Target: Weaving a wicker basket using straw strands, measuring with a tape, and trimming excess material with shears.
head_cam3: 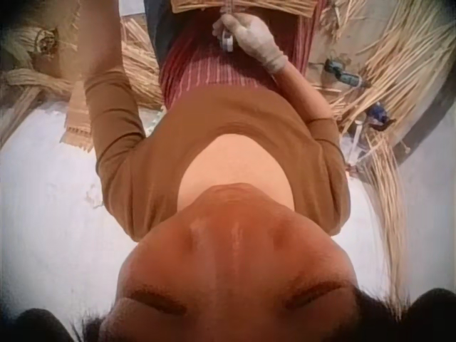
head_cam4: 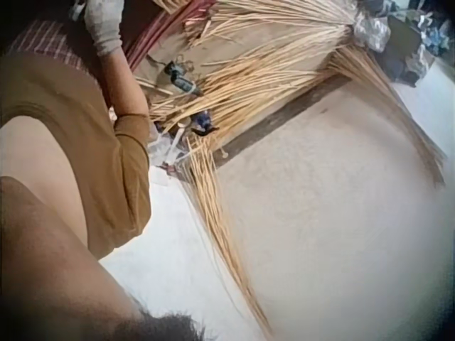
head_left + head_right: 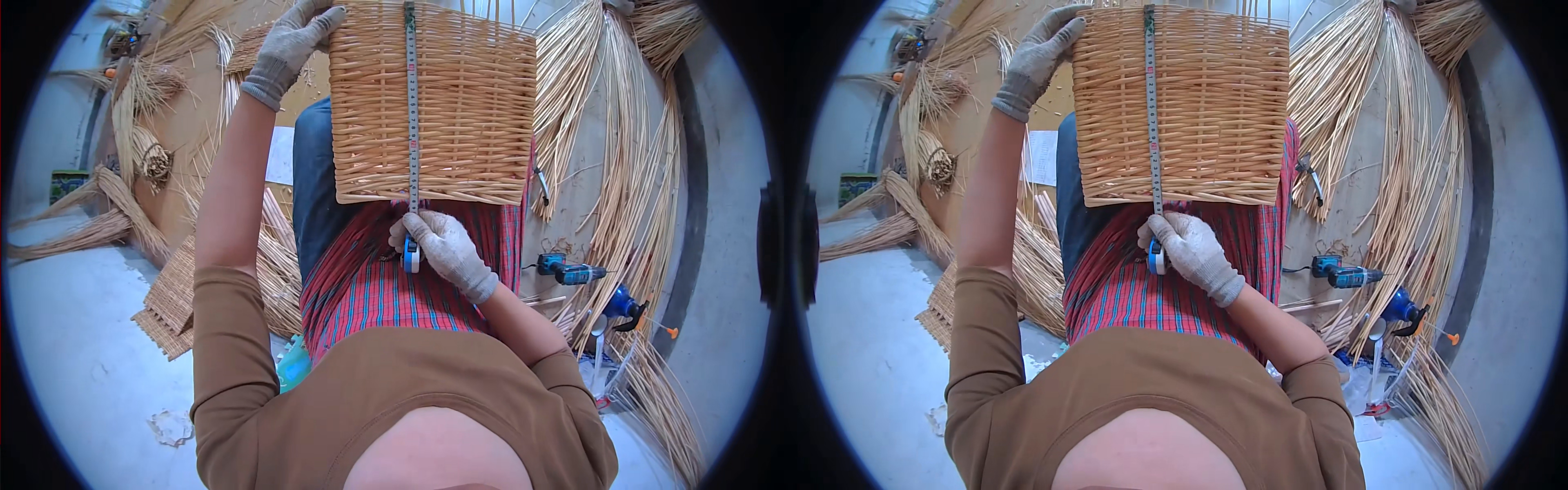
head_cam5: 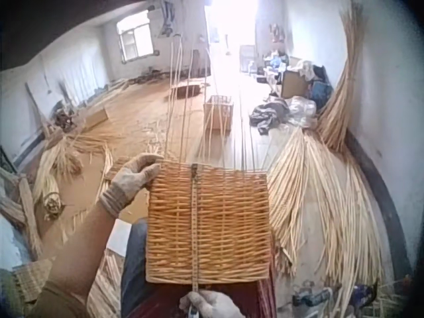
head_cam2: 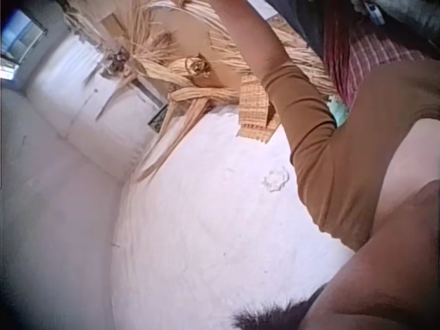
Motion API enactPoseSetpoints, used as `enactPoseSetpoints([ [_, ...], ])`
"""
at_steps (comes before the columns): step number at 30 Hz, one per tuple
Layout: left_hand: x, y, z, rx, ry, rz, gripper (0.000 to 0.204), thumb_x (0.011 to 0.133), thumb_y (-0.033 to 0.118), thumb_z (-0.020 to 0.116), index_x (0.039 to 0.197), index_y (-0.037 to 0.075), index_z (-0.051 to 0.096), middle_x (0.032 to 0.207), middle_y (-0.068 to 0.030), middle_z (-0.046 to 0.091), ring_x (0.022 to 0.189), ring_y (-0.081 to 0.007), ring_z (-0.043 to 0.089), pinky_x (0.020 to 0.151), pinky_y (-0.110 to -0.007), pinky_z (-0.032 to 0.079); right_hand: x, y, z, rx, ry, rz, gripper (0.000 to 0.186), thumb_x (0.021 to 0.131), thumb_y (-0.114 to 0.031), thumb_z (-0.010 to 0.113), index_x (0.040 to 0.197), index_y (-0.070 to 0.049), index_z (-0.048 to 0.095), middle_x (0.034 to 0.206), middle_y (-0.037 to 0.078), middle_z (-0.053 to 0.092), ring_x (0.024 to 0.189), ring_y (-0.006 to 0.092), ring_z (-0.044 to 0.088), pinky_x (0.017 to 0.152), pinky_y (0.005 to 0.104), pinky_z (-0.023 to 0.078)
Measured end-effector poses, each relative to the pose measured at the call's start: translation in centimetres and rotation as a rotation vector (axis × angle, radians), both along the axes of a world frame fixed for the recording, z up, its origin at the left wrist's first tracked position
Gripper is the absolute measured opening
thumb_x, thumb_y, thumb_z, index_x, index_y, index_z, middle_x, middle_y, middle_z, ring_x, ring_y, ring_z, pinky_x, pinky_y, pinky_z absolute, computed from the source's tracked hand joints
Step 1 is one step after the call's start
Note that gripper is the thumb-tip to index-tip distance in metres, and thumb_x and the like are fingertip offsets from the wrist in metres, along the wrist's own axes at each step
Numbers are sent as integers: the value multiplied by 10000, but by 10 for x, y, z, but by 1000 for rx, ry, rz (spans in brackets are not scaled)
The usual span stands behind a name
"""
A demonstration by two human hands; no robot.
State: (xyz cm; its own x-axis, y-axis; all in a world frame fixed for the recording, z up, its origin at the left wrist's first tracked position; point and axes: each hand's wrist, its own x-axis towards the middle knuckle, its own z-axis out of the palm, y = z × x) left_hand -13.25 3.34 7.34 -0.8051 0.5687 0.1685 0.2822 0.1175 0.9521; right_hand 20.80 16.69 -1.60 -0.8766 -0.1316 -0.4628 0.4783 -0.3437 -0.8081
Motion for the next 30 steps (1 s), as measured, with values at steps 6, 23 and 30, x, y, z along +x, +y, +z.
enactPoseSetpoints([
  [6,-6,11,12,-94,2,-68,440,929,323,710,1227,12,622,1085,-73,682,925,-145,665,771,-306,569,0,6,4,101,78,15,380,1062,-309,495,1018,23,676,897,74,701,833,141,651,793,297,534],
  [23,138,-2,94,-343,260,54,560,857,127,791,1358,99,544,943,-79,655,840,-122,666,704,-286,570,-11,112,4,-67,356,-1001,380,1078,-302,446,1053,4,669,877,22,637,700,92,562,642,243,460],
  [30,129,-34,85,-121,194,129,557,882,-49,693,1391,67,503,1021,-73,640,909,-126,660,770,-264,567,-56,76,17,-209,421,-1054,345,1078,-340,452,1014,-82,672,762,-2,569,603,110,537,521,263,442],
])
